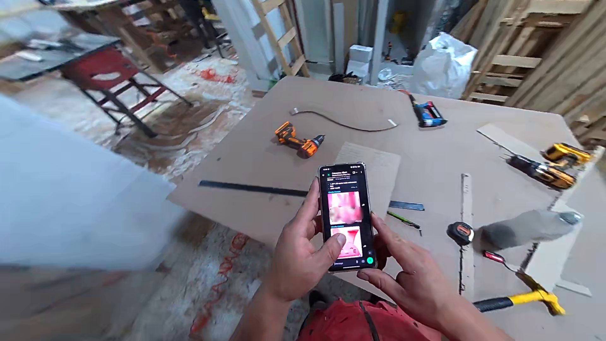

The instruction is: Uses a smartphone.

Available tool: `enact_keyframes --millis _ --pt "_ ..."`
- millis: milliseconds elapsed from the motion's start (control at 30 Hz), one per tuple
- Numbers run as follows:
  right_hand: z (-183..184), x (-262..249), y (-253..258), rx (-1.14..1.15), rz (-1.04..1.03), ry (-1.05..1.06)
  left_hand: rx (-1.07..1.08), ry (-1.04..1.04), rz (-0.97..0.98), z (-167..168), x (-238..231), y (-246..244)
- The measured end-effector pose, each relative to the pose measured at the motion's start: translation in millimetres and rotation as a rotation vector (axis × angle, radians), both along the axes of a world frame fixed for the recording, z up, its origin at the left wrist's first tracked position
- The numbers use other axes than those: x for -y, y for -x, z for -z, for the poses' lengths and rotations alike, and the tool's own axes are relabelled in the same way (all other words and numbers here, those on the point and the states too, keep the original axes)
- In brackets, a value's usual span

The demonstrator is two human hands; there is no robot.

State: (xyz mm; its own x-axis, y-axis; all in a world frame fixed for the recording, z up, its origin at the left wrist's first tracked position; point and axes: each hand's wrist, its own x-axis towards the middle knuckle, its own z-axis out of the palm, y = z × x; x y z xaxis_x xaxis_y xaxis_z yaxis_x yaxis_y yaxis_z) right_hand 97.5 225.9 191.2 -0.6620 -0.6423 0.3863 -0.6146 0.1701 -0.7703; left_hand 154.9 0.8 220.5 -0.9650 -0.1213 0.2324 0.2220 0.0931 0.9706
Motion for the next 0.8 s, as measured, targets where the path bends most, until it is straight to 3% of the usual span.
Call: enact_keyframes --millis 367,700,800 --pt "17 230 -66 0.066 -0.495 0.027 0.019 -0.073 -0.46 7 176 -159" --pt "47 411 -114 0.109 -0.803 -0.014 -0.085 -0.537 -0.936 50 295 -239" --pt "57 470 -120 0.148 -0.881 0.0 -0.157 -0.703 -0.925 60 339 -248"
